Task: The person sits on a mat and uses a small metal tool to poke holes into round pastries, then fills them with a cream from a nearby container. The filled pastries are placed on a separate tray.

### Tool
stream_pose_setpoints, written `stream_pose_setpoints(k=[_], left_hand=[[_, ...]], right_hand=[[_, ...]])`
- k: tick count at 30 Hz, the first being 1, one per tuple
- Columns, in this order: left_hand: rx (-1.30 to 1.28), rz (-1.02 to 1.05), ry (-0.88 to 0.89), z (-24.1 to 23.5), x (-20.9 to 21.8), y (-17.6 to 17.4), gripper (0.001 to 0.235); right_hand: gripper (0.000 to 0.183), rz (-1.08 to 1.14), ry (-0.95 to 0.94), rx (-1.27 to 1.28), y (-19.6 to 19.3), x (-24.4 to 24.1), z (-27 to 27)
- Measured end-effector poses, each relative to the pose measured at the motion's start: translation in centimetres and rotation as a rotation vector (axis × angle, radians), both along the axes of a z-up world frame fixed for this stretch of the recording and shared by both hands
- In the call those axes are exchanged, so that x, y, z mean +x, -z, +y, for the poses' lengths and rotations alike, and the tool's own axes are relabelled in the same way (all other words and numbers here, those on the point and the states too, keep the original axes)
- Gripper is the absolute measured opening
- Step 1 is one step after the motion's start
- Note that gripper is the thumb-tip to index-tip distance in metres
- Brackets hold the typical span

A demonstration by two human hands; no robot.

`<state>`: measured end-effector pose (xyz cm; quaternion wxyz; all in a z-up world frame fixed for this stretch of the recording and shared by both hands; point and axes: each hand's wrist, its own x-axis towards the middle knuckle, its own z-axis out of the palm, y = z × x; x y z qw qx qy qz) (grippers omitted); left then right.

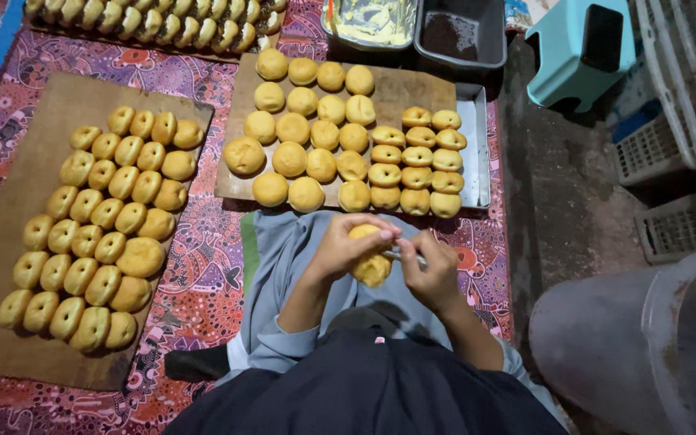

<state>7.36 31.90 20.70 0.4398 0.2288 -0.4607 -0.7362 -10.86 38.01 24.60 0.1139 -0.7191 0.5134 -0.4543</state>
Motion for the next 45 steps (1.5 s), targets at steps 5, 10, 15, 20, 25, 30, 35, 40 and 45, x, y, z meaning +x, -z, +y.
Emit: stream_pose_setpoints(k=[5,10,15,20,25,30,35,40,45], left_hand=[[-0.008,-0.097,-0.003,-0.2,-0.7,1.6,0.022],[0.129,0.02,-0.044,-0.5,-1.5,2.8,0.022],[0.304,0.085,-0.183,0.2,-3.1,4.0,0.024],[0.443,0.17,-0.496,2.3,-4.6,5.1,0.025],[0.372,0.056,-0.316,0.3,-3.7,5.9,0.022],[0.383,0.062,-0.294,0.5,-4.9,7.2,0.018],[0.521,0.188,-0.415,0.4,-6.3,8.9,0.019],[0.592,0.178,-0.422,-2.2,-6.1,9.7,0.019],[0.587,0.083,-0.282,-4.8,-5.9,12.2,0.02]], right_hand=[[0.019,-0.003,-0.039,0.129,0.2,-0.8,-1.6],[0.021,-0.2,-0.126,0.356,1.0,-2.0,-2.0],[0.021,-0.056,0.007,-0.18,4.3,-1.8,-2.1],[0.016,0.002,0.161,-0.408,7.3,-1.3,-3.0],[0.018,-0.208,-0.035,0.111,8.8,-1.3,-3.3],[0.025,-0.23,-0.204,0.332,9.3,-3.7,-4.9],[0.025,0.041,0.032,-0.172,10.5,-2.9,-5.7],[0.026,-0.004,0.191,-0.11,12.0,-2.6,-7.6],[0.024,-0.323,-0.139,0.441,14.1,-5.4,-10.9]])
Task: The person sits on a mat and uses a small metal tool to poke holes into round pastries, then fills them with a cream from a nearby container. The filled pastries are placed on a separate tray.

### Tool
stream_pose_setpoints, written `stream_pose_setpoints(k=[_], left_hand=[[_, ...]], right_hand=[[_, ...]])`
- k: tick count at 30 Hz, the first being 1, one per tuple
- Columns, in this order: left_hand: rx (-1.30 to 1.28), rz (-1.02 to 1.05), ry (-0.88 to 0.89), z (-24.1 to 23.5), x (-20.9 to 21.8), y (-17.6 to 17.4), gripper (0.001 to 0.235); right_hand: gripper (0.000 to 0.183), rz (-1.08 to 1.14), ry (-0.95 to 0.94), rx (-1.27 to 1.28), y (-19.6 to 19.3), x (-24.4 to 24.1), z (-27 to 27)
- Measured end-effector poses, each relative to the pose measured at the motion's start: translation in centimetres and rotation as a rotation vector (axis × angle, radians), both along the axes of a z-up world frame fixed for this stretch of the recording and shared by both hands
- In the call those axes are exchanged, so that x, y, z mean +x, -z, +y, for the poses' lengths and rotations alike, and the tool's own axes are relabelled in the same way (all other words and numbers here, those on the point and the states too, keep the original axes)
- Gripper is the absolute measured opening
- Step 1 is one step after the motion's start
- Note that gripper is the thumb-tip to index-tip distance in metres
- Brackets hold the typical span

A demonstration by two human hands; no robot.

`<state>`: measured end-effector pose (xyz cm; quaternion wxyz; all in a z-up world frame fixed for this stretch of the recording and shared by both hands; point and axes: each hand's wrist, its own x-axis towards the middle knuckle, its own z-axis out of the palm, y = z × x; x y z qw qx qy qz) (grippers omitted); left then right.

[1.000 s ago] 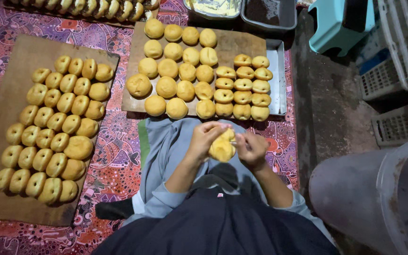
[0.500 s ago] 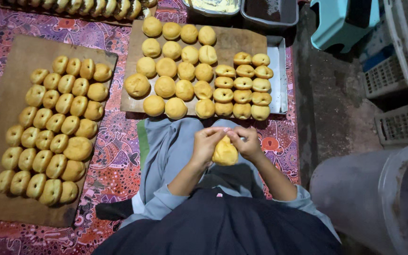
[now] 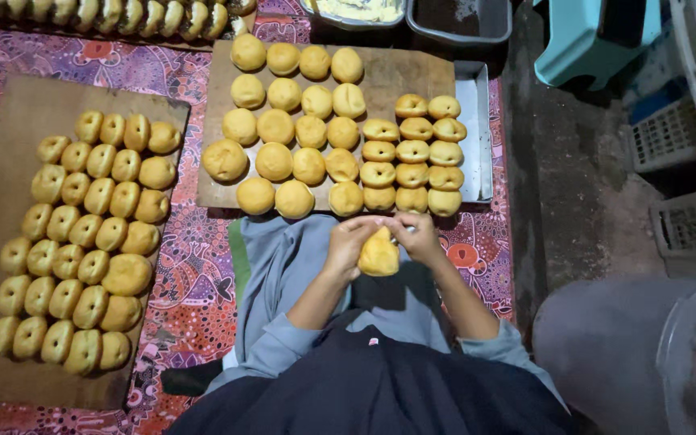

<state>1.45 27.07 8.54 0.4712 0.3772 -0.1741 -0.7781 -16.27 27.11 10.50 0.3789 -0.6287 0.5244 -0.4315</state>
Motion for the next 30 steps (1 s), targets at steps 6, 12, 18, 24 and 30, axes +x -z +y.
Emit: stream_pose_setpoints(k=[6,12,18,24,30], left_hand=[[0.088,0.026,-0.121,-3.1,-4.5,3.2,0.025],[-0.91,-1.007,0.328,-10.8,-4.0,3.5,0.092],[-1.209,-1.004,0.498,-27.7,-2.6,8.1,0.089],[-1.24,-1.14,0.749,-39.6,-5.2,15.8,0.08],[-1.141,-1.01,0.498,-37.8,-7.0,18.3,0.053]], right_hand=[[0.022,0.299,0.304,-0.409,2.6,-0.5,-3.1],[0.02,0.445,0.476,-0.353,2.8,-1.8,-7.3],[0.013,0.225,0.775,-0.22,0.7,-8.9,-8.4],[0.022,0.158,0.925,-0.17,0.8,-13.4,-4.2],[0.029,0.127,1.013,-0.015,3.6,-14.1,1.1]])
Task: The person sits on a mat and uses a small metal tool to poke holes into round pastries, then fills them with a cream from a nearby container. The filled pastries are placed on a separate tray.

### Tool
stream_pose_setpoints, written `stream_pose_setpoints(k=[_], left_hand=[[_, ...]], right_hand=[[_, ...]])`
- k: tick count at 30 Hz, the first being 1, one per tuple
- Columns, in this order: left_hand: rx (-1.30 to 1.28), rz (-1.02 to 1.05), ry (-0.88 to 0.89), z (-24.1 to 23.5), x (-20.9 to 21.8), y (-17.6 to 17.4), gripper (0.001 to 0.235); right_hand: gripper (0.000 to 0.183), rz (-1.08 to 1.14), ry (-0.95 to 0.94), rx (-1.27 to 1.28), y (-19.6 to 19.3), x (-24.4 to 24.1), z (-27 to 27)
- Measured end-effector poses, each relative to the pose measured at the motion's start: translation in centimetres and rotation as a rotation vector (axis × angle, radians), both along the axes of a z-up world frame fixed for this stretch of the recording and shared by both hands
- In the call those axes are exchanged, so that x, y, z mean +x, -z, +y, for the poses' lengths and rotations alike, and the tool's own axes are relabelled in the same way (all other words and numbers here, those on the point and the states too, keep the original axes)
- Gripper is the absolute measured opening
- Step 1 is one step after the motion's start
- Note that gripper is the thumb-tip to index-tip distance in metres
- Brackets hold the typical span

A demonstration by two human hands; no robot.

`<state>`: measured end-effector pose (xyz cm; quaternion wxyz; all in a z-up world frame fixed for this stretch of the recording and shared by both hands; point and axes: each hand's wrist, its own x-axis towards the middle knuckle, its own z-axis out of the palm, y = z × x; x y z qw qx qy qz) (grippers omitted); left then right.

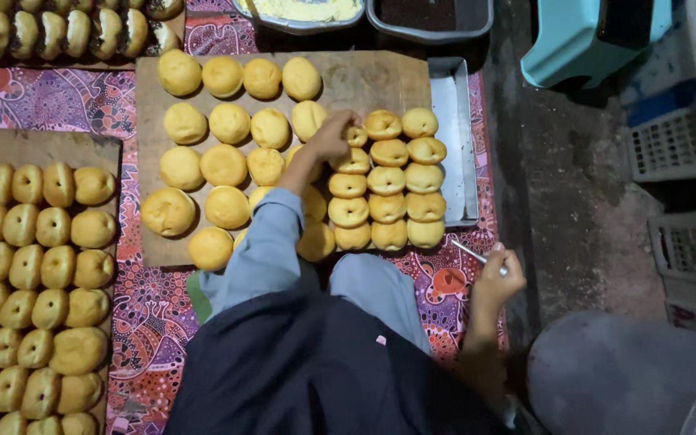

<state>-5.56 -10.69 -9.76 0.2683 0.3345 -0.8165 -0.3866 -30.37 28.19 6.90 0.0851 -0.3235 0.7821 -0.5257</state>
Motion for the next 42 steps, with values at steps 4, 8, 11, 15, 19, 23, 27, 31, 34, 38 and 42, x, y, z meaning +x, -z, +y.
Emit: stream_pose_setpoints(k=[4,8,11,15,19,23,27,31,34,38,42], left_hand=[[-0.241,0.233,-0.255,3.8,1.6,-2.3,0.061],[-0.057,0.216,-0.675,11.7,5.1,-3.8,0.03],[0.257,-0.169,-0.81,20.4,9.4,-4.4,0.026],[-0.104,-0.423,-0.681,27.0,10.4,-4.6,0.053],[-0.19,-0.292,-0.751,28.3,9.4,-3.1,0.07],[0.184,0.078,-0.79,29.1,10.4,-1.5,0.045],[0.63,0.691,-0.773,31.7,12.8,-3.0,0.041],[0.994,1.434,-0.571,35.3,14.2,-8.7,0.051],[1.04,1.412,-0.395,38.6,14.1,-13.9,0.061],[0.943,1.336,-0.305,41.4,14.5,-18.8,0.065],[0.921,1.341,-0.282,42.6,15.3,-20.6,0.063]], right_hand=[[0.025,0.044,-0.044,-0.03,0.9,-0.1,2.0],[0.027,-0.035,-0.015,0.006,1.0,0.4,4.2],[0.024,-0.17,-0.003,0.056,0.9,1.1,5.2],[0.022,-0.023,-0.169,0.017,1.2,4.0,6.0],[0.019,-0.16,-0.306,0.004,1.4,9.1,6.4],[0.023,-0.306,-0.399,0.07,0.4,13.7,6.8],[0.024,-0.351,-0.504,0.081,-1.6,15.9,6.8],[0.019,-0.56,-0.625,-0.006,-4.1,17.4,6.8],[0.013,-0.537,-0.725,-0.043,-6.3,18.7,7.3],[0.012,-0.432,-0.756,-0.043,-9.4,20.3,7.6],[0.018,-0.04,-0.826,-0.138,-11.5,20.7,7.9]])
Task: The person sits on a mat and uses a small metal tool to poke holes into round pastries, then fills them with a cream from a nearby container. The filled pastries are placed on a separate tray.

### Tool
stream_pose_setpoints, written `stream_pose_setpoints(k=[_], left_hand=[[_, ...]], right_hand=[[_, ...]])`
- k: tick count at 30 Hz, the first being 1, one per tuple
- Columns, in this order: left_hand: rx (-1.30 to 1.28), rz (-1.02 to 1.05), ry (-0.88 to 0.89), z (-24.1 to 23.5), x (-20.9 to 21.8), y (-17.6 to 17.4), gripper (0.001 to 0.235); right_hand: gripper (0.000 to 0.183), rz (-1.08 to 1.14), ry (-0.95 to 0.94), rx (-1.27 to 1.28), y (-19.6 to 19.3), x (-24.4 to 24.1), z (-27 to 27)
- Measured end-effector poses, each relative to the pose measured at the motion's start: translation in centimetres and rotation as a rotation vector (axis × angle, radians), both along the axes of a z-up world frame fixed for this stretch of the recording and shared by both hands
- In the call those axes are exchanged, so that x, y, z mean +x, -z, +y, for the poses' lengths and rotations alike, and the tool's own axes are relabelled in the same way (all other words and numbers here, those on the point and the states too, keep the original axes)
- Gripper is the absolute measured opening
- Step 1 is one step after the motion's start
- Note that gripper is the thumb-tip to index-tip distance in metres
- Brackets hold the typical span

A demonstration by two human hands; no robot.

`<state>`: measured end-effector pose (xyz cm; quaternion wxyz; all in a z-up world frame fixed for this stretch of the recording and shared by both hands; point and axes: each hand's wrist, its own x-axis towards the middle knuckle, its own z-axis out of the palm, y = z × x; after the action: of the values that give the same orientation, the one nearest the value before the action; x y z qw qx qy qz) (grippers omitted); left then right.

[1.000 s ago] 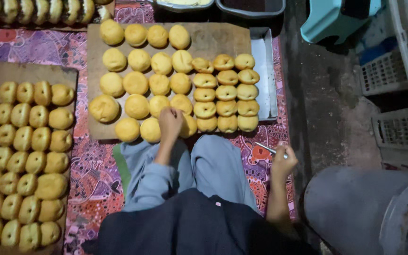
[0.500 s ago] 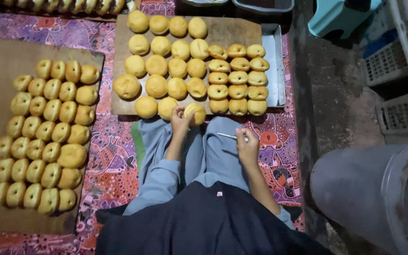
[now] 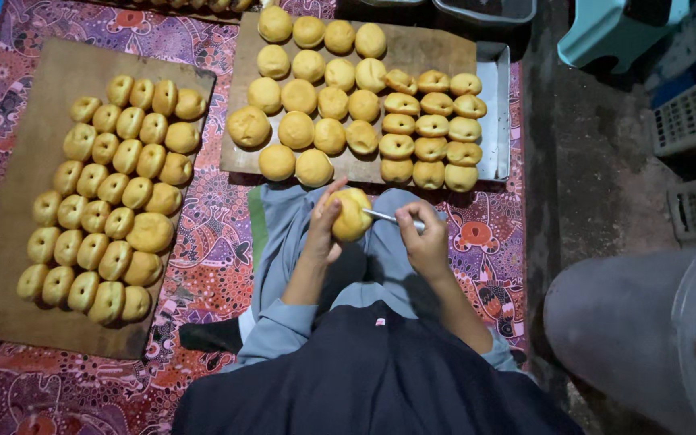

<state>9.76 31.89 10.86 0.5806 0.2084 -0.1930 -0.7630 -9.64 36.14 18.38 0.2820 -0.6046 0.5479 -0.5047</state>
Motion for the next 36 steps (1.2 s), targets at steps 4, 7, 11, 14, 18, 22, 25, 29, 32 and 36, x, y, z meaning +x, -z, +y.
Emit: stream_pose_setpoints(k=[4,7,11,14,18,22,25,29,32,36], left_hand=[[-0.024,-0.059,0.002,0.4,-0.5,-0.3,0.044],[-0.262,-0.426,0.043,1.1,-1.4,-0.6,0.03],[-0.054,-0.364,0.089,1.3,-2.3,-1.2,0.024],[0.041,-0.315,0.094,0.8,-2.5,-1.3,0.024],[0.189,-0.2,0.076,1.6,-4.0,0.2,0.025],[0.357,-0.133,-0.16,2.4,-6.5,3.1,0.027],[0.398,-0.17,-0.251,2.0,-6.9,5.2,0.026],[0.371,-0.256,-0.111,0.1,-4.5,8.1,0.026],[0.375,-0.247,-0.056,-1.0,-4.1,9.8,0.023],[0.401,-0.25,-0.24,-0.7,-6.7,10.8,0.021]], right_hand=[[0.02,0.144,0.003,0.053,-0.2,0.3,0.9],[0.02,0.275,-0.05,-0.032,0.8,1.0,1.3],[0.014,0.245,-0.122,-0.092,1.8,0.5,0.3],[0.017,0.086,-0.114,-0.012,1.9,-0.5,-0.3],[0.023,0.183,-0.084,0.03,3.2,-0.4,-0.9],[0.031,0.515,0.037,-0.482,5.6,-0.3,-2.6],[0.027,0.526,0.077,-0.511,7.3,0.1,-3.5],[0.021,0.209,-0.019,-0.136,8.8,0.7,-3.8],[0.021,0.192,0.031,-0.06,9.8,0.6,-4.2],[0.027,0.472,0.214,-0.344,11.7,0.6,-5.1]])
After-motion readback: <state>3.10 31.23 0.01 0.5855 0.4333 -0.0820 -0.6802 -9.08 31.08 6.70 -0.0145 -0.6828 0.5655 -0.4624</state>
